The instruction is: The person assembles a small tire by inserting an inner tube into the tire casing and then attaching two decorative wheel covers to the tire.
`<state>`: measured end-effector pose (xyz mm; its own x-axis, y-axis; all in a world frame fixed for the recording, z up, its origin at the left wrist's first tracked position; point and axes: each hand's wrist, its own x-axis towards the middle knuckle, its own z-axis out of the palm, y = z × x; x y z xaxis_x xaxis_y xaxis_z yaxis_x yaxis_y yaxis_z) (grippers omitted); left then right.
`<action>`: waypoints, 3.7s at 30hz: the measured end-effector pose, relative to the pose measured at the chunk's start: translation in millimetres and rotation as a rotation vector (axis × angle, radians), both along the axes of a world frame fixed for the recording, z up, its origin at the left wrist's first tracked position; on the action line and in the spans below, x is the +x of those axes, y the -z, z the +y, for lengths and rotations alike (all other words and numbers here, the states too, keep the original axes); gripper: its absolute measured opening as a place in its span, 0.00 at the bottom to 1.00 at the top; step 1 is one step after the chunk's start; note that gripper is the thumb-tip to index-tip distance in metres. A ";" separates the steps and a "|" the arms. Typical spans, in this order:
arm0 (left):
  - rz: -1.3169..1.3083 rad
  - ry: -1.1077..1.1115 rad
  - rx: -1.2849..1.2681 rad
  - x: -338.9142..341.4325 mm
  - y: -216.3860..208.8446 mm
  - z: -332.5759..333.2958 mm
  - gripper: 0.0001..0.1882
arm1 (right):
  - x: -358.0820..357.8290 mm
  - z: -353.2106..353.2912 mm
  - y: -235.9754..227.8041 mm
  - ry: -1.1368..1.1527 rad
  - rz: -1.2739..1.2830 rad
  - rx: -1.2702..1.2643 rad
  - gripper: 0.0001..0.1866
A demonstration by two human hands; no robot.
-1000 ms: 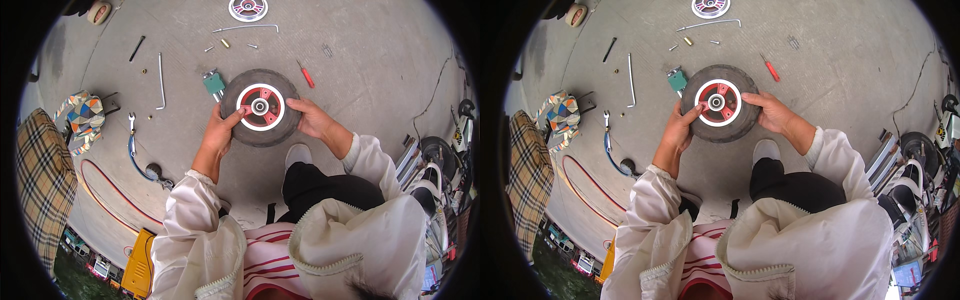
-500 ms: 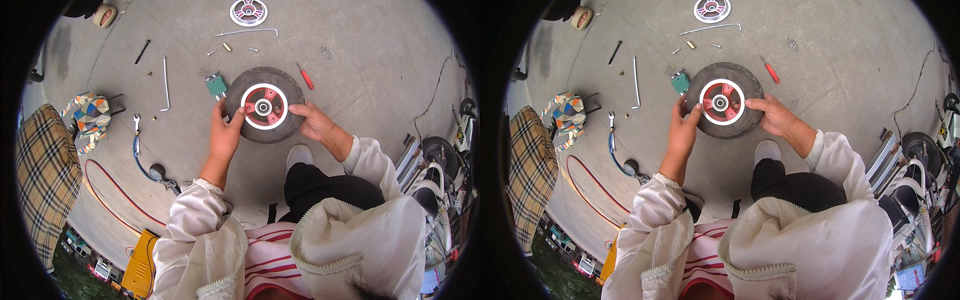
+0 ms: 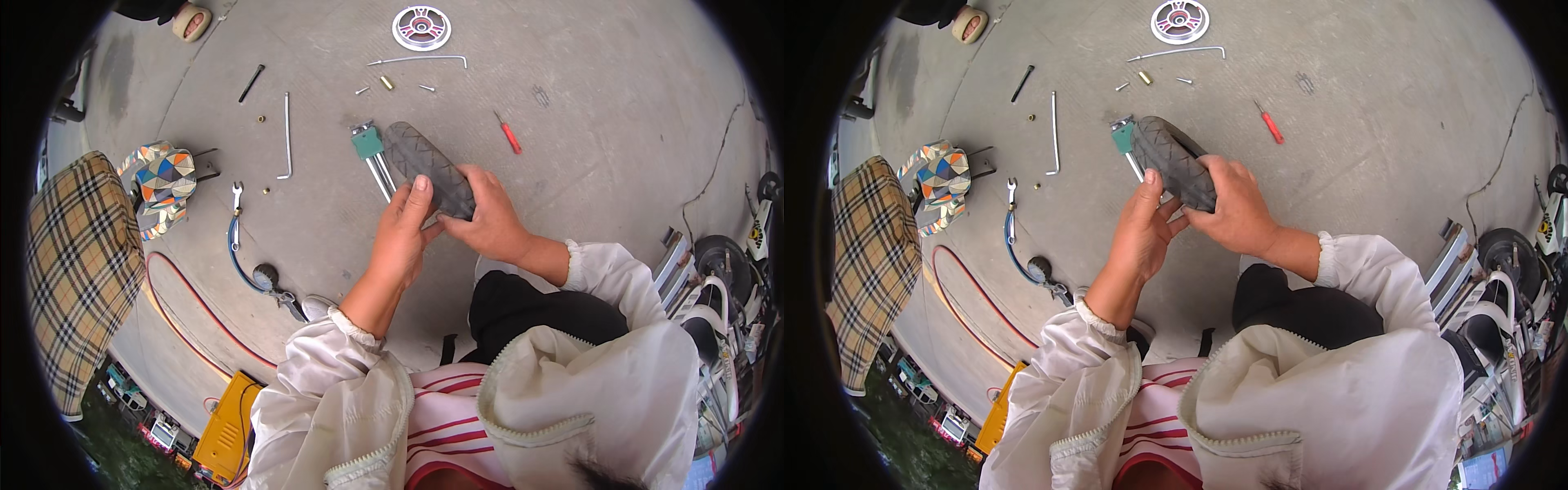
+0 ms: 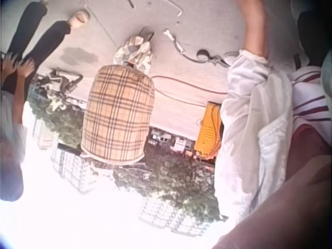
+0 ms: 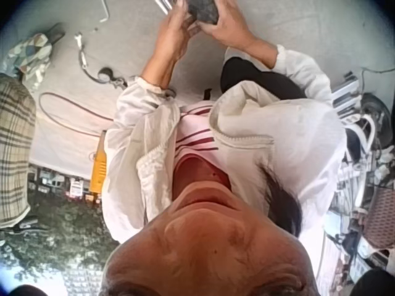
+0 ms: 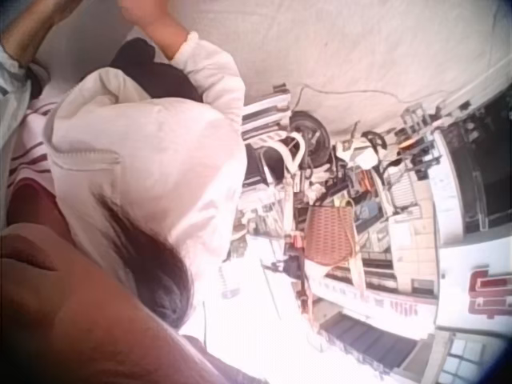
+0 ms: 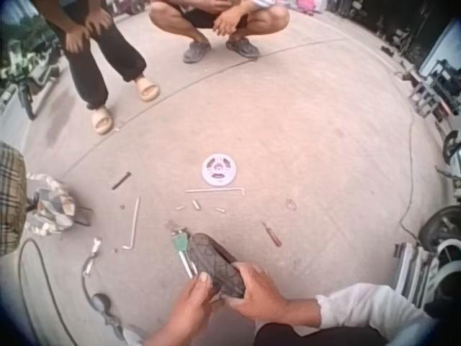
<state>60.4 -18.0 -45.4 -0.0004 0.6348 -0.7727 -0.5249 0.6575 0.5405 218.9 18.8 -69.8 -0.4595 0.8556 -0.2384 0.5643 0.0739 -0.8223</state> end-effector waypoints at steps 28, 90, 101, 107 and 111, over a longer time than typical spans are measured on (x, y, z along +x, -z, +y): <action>-0.284 -0.407 0.189 -112.6 5.1 -68.2 0.30 | -78.7 283.5 146.5 0.248 -0.575 0.380 0.43; -0.185 -0.150 0.195 -69.6 -14.2 -46.1 0.28 | -23.8 26.3 -51.9 -0.273 0.149 0.318 0.20; -0.253 -0.096 0.180 -78.2 -20.1 -46.6 0.36 | -23.1 25.8 -67.5 -0.313 0.183 0.490 0.21; -0.312 -0.119 0.194 -77.5 -22.7 -47.2 0.38 | -22.6 23.3 -70.7 -0.339 0.171 0.502 0.22; -0.322 -0.124 0.221 -79.0 -22.8 -46.5 0.39 | -22.9 21.8 -73.2 -0.317 0.153 0.501 0.22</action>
<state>-18.6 -64.4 -22.6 0.1326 0.7957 -0.5910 -0.7582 0.4654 0.4566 196.0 40.5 3.4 -0.7072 0.6627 0.2464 0.3295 0.6173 -0.7144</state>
